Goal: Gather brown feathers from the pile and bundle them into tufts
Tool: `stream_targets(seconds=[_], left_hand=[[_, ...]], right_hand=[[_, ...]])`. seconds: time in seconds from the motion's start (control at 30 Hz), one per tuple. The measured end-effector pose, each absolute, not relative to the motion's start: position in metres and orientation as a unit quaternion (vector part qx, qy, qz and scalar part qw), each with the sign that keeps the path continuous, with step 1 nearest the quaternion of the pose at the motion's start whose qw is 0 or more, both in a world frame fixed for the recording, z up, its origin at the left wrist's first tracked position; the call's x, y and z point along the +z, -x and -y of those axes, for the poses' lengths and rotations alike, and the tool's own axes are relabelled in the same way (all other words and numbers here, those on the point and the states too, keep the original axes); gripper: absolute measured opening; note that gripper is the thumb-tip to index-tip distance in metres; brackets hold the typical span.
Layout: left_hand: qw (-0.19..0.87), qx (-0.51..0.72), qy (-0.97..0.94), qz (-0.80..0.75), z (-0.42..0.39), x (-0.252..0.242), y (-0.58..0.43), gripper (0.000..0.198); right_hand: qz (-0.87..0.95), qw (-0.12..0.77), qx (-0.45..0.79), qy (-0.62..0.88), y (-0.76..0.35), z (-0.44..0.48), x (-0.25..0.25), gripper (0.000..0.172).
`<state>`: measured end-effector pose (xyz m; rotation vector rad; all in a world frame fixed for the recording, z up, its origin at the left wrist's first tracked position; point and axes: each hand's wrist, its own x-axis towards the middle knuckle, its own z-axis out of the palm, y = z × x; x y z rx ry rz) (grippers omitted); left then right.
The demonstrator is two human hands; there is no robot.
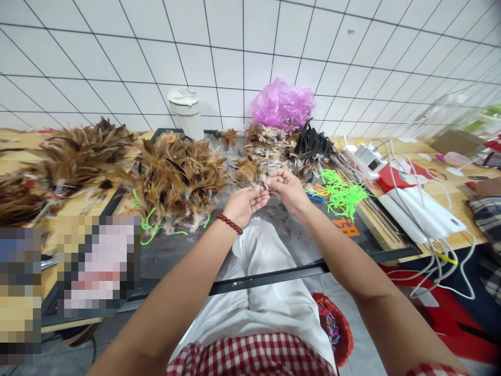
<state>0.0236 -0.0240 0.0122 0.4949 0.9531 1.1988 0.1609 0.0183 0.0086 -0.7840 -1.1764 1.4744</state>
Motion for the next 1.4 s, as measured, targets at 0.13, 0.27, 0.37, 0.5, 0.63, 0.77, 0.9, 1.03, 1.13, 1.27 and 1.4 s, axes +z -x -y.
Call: stream_targets(seconds=[0.13,0.27,0.37,0.5,0.63,0.77,0.9,1.03,1.13,1.27,1.4], left_hand=[[0.726,0.523,-0.204,-0.397,0.023,0.012,-0.024,0.008],[0.733,0.523,-0.205,-0.383,0.025,0.014,-0.026,0.007],[0.732,0.52,-0.212,-0.384,0.026,0.014,-0.026,0.007],[0.724,0.532,-0.207,-0.387,0.025,0.013,-0.025,0.009],[0.698,0.57,-0.192,-0.389,0.022,0.009,-0.024,0.006],[0.67,0.597,-0.191,-0.398,0.02,0.007,-0.023,0.006],[0.652,0.597,-0.215,-0.416,0.02,0.008,-0.022,0.011],[0.641,0.587,-0.27,-0.414,0.023,0.013,-0.022,0.014],[0.68,0.538,-0.307,-0.392,0.027,0.017,-0.023,0.016],[0.751,0.458,-0.317,-0.355,0.032,0.019,-0.025,0.016],[0.778,0.436,-0.32,-0.32,0.033,0.019,-0.025,0.01]], right_hand=[[0.488,0.532,0.617,0.312,-0.155,-0.016,0.003,0.034],[0.476,0.531,0.627,0.312,-0.154,-0.015,0.002,0.035],[0.469,0.517,0.645,0.312,-0.156,-0.016,0.003,0.039],[0.503,0.481,0.646,0.313,-0.16,-0.017,0.004,0.036],[0.655,0.459,0.52,0.3,-0.163,-0.015,0.005,0.037],[0.825,0.403,0.266,0.293,-0.162,-0.007,0.005,0.059],[0.863,0.371,0.189,0.287,-0.16,-0.002,0.008,0.068],[0.732,0.466,0.381,0.32,-0.162,-0.007,0.015,0.045],[0.61,0.468,0.55,0.327,-0.168,-0.011,0.021,0.025],[0.571,0.326,0.7,0.279,-0.175,-0.01,0.024,0.031],[0.516,0.343,0.728,0.294,-0.175,-0.009,0.024,0.035]])
